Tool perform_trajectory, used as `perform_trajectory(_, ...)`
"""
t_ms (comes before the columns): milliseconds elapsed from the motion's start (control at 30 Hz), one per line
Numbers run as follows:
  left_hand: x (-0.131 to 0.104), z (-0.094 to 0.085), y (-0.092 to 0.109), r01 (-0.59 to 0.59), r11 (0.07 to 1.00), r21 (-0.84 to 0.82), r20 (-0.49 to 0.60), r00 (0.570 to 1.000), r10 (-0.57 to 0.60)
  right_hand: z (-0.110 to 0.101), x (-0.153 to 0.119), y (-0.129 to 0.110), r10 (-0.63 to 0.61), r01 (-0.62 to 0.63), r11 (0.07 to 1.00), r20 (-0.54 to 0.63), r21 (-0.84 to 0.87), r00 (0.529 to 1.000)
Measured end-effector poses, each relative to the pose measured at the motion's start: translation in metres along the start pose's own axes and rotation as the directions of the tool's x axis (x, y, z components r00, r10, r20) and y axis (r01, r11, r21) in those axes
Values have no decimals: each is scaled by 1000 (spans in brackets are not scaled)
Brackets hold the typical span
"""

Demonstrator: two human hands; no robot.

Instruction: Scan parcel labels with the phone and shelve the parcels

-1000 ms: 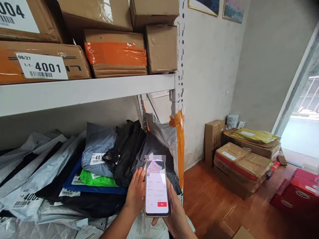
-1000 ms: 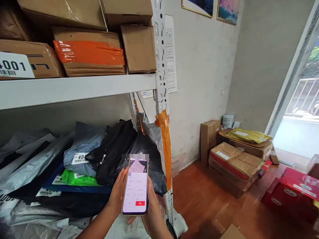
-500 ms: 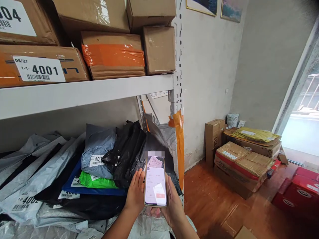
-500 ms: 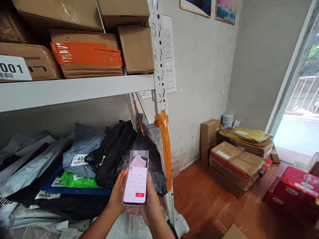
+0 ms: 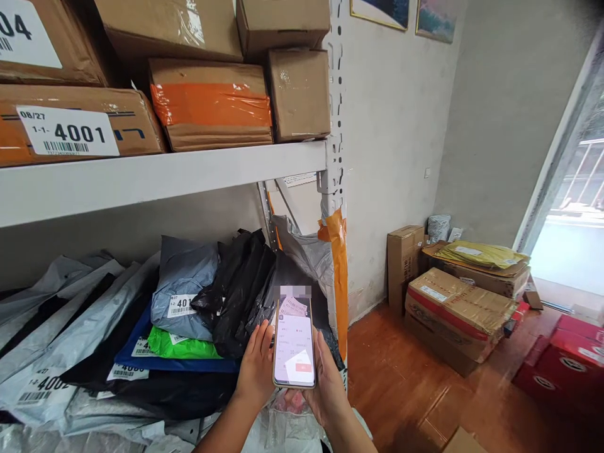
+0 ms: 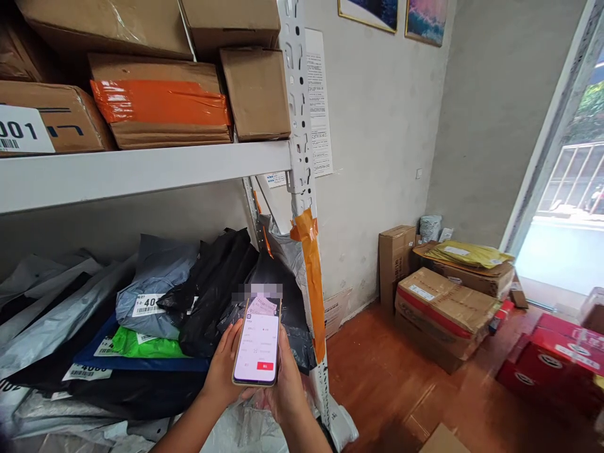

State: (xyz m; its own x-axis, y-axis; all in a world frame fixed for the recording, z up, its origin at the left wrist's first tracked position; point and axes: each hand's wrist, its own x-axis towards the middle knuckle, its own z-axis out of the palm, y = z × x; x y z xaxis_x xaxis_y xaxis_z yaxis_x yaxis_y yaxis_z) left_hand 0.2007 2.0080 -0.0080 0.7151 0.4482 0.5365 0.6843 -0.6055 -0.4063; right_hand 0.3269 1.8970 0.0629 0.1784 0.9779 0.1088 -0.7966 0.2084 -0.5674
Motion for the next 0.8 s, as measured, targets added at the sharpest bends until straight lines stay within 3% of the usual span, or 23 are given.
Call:
perform_trajectory(133,2,-2,0,-33,998,44,-135,990,39,3,2,-2,51,-51,999,2,1,999)
perform_trajectory(400,0,6,0,-19,998,53,-175,984,28,5,4,-6,81,-80,996,-21,40,997)
perform_trajectory(800,0,-9,1,4,1000,2,114,993,-4,-10,-11,-12,49,-48,999,36,-9,998)
